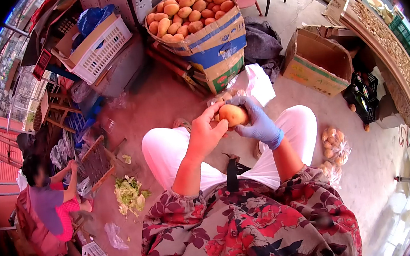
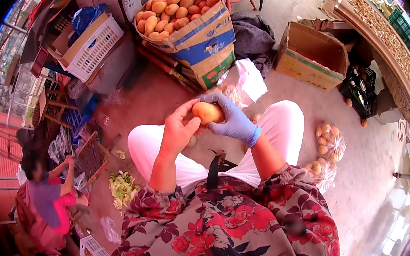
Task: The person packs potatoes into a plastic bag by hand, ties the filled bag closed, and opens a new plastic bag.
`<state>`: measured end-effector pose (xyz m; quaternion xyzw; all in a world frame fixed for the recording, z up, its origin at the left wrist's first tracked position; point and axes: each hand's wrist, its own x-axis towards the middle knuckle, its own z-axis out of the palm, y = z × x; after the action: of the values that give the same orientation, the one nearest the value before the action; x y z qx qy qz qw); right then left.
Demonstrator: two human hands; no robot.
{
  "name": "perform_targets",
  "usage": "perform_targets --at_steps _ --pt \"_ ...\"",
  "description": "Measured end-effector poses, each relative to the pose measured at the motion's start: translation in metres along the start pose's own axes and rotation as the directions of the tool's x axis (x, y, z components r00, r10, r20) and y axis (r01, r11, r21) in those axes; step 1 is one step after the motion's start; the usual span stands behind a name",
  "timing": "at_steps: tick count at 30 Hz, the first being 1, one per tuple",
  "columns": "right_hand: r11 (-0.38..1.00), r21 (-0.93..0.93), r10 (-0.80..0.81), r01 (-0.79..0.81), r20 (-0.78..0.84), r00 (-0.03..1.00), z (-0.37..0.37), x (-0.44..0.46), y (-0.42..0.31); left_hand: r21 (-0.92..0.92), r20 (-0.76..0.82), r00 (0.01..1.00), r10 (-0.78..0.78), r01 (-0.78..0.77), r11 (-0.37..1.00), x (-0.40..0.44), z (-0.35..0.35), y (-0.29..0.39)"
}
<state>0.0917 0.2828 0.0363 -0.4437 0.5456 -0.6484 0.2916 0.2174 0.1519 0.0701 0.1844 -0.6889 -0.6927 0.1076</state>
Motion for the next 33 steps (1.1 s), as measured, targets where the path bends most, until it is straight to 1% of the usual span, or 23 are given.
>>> perform_targets --at_steps 1,2,3,5,6,8,10,12,15,18,21,24,28,30,31,33 --pt "0.999 0.019 0.027 -0.027 -0.005 1.000 0.002 -0.002 0.002 0.030 0.006 1.000 -0.003 0.003 1.000 -0.001 0.000 0.000" --pt "1.000 -0.012 0.028 -0.028 -0.009 1.000 0.003 -0.003 0.003 -0.001 -0.012 1.000 0.002 -0.002 1.000 0.000 0.000 -0.002" --pt "0.999 -0.039 0.033 -0.033 -0.012 0.999 0.003 -0.003 0.003 0.018 -0.025 1.000 0.019 -0.018 1.000 0.001 0.000 -0.003" --pt "0.994 -0.113 0.001 -0.001 -0.005 1.000 0.005 -0.002 0.004 0.054 -0.053 0.998 0.043 -0.040 0.998 0.000 0.001 -0.007" --pt "0.989 -0.149 -0.012 0.012 0.000 1.000 0.006 -0.002 0.004 0.043 -0.077 0.997 0.029 -0.026 0.999 0.000 0.003 -0.006" --pt "0.999 -0.044 0.012 -0.012 -0.021 1.000 0.007 -0.002 -0.001 0.019 -0.123 0.992 -0.004 0.006 1.000 0.000 0.005 -0.002" --pt "0.996 0.081 0.053 -0.050 -0.042 0.998 0.006 -0.002 -0.003 -0.025 -0.113 0.994 0.016 -0.019 0.999 0.001 0.004 -0.002" --pt "0.968 0.224 0.124 -0.110 -0.049 0.991 0.003 -0.002 -0.002 -0.077 -0.091 0.995 0.029 -0.036 0.996 0.000 0.003 0.000" --pt "0.905 0.394 0.178 -0.158 -0.015 0.984 0.002 -0.004 -0.007 -0.106 -0.068 0.996 0.064 -0.071 0.992 -0.005 0.004 0.009" --pt "0.885 0.442 0.162 -0.150 0.009 0.987 0.000 -0.003 -0.002 -0.153 -0.063 0.997 0.037 -0.046 0.987 -0.008 0.004 0.016" --pt "0.901 0.411 0.150 -0.142 0.011 0.989 0.000 -0.002 -0.002 -0.161 -0.068 0.998 0.015 -0.026 0.987 -0.008 0.004 0.015" --pt "0.970 0.239 0.044 -0.040 -0.012 0.999 -0.001 0.000 0.004 -0.136 -0.076 0.997 0.005 -0.015 0.991 -0.005 0.003 0.010" --pt "0.999 0.030 0.029 -0.028 -0.023 0.999 0.000 0.000 0.000 -0.055 -0.114 0.994 -0.005 -0.002 0.998 -0.003 0.003 0.007" --pt "0.997 -0.065 0.030 -0.032 -0.030 0.999 0.002 0.000 -0.002 0.052 -0.145 0.987 0.066 -0.059 0.997 0.000 0.002 -0.004" --pt "0.993 -0.120 -0.004 0.000 -0.031 1.000 0.003 0.000 -0.002 0.107 -0.158 0.982 0.103 -0.087 0.990 0.002 0.002 -0.009" --pt "0.972 -0.227 -0.070 0.062 -0.027 0.997 0.005 0.001 0.001 0.357 -0.183 0.955 0.233 -0.156 0.921 0.003 0.002 -0.014"
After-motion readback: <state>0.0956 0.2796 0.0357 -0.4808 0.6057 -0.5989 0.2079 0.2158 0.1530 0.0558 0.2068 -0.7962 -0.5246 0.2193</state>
